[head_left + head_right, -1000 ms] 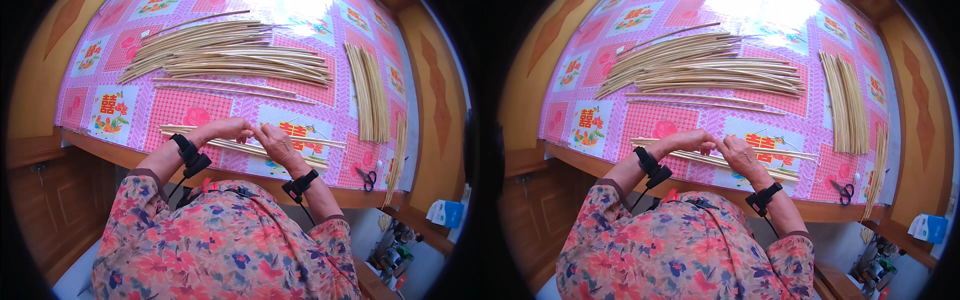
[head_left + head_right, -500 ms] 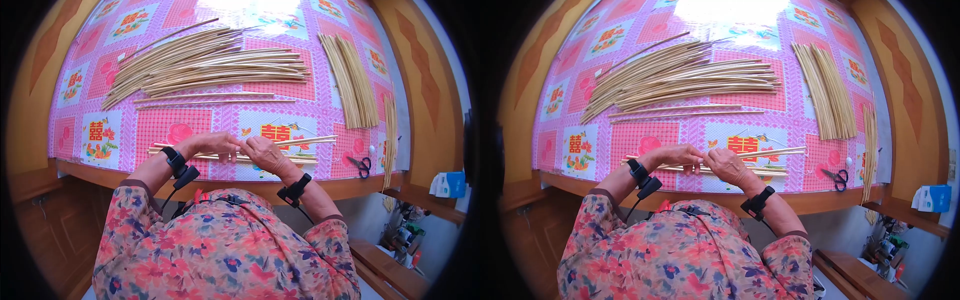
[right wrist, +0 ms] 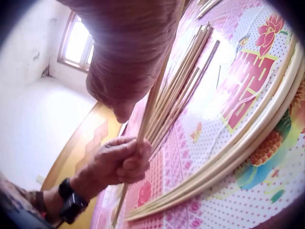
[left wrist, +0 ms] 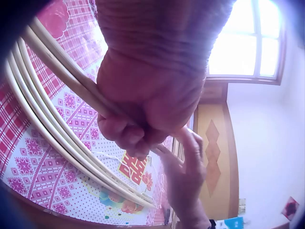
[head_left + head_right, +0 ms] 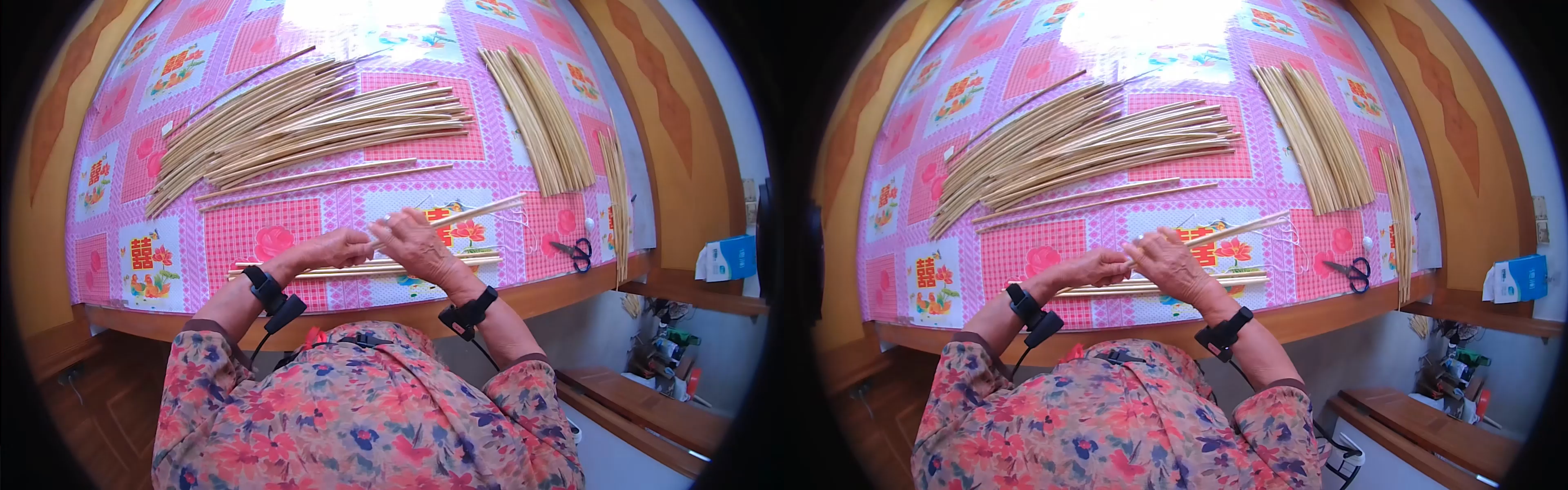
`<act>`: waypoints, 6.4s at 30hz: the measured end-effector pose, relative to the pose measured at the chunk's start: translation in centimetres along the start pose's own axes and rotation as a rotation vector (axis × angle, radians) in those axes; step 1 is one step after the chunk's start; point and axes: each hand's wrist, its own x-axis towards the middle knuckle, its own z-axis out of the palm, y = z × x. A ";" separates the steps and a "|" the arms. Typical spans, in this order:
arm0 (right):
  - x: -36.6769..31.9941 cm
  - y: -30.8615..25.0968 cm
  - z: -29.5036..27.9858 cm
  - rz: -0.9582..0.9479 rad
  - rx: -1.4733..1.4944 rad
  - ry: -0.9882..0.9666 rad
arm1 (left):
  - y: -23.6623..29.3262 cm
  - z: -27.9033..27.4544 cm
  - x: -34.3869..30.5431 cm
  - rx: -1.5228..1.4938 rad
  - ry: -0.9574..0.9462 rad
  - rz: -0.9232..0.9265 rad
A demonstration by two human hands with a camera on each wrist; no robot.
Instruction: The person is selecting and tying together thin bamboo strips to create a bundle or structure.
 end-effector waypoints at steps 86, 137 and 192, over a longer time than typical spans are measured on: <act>0.7 -4.6 -1.3 0.828 0.940 0.081 | 4.3 1.1 -3.7 -0.665 0.215 0.073; -1.5 -7.4 -1.0 0.960 0.925 0.021 | 3.2 2.9 -4.2 -0.468 0.163 0.088; -0.2 -8.1 -1.5 0.967 0.954 -0.058 | 3.2 3.9 -5.3 -0.320 0.060 -0.047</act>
